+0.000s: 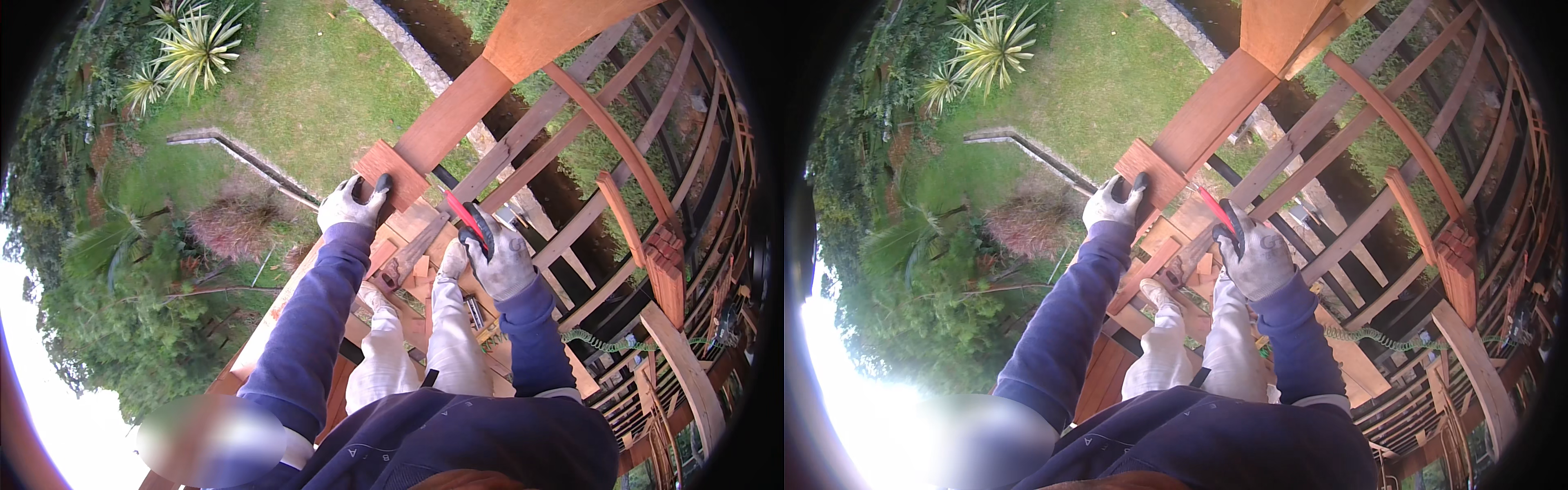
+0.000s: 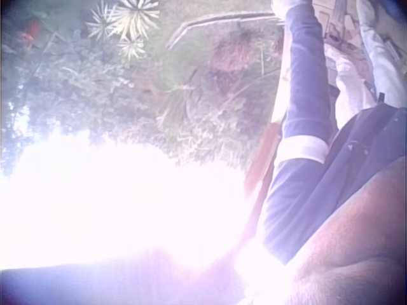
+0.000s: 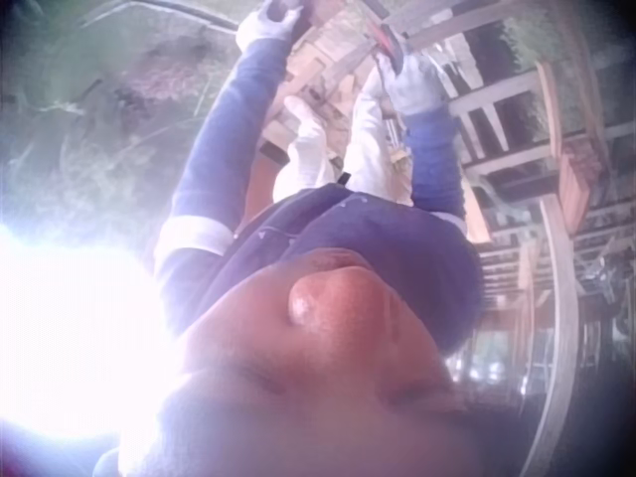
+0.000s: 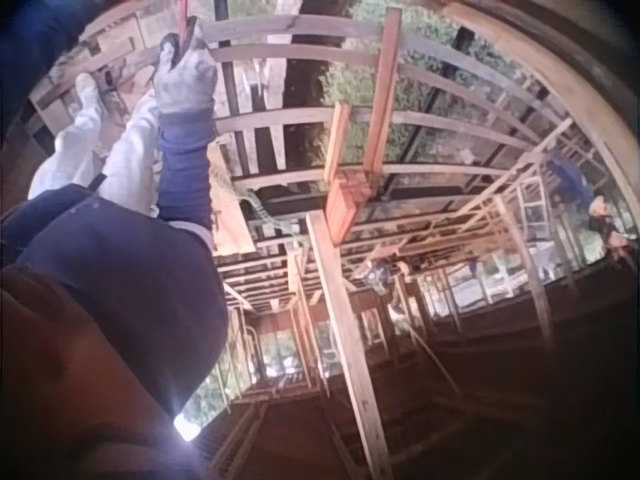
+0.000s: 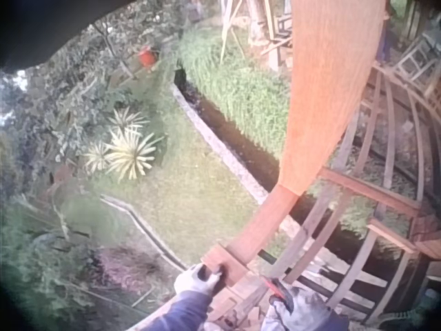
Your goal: The person assembles a curved wooden structure outdoors, using a utility knife to trim wooden pieces and a nail gun to fasten them. The person positions the wood pieces, trims them to fit, and secures them to the frame.
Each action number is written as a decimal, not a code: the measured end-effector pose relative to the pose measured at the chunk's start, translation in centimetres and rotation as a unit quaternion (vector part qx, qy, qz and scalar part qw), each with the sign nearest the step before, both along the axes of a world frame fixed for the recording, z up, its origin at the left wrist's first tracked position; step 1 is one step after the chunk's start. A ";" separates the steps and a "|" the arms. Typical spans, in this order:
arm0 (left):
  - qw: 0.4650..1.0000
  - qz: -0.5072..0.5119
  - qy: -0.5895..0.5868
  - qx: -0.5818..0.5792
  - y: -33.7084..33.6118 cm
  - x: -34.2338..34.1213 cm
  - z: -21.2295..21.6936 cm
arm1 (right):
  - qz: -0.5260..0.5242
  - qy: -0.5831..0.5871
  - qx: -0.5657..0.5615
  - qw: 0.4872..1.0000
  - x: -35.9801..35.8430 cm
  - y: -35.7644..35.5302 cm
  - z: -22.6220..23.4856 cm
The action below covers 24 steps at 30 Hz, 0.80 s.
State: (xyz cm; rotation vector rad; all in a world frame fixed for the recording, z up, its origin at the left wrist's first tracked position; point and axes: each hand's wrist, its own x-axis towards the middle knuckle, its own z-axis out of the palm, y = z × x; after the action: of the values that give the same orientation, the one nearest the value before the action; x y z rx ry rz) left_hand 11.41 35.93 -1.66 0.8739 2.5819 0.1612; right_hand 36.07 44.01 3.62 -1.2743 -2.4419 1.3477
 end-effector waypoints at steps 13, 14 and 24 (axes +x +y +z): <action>1.000 -0.009 0.011 0.012 -0.1 -0.1 0.3 | 0.116 -0.289 0.030 0.950 0.8 0.5 1.2; 1.000 -0.008 0.009 0.006 0.3 -0.3 0.4 | 0.052 -0.246 -0.017 0.968 1.9 0.2 0.4; 1.000 -0.013 0.009 0.014 -0.2 0.1 -0.2 | -0.450 0.384 -0.393 0.704 -10.5 -4.2 -7.0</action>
State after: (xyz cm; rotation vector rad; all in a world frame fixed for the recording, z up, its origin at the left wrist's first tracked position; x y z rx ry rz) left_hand 11.47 35.68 -1.84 0.9214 2.5893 0.1826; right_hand 25.61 39.84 -3.37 -1.2769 -0.4789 1.9634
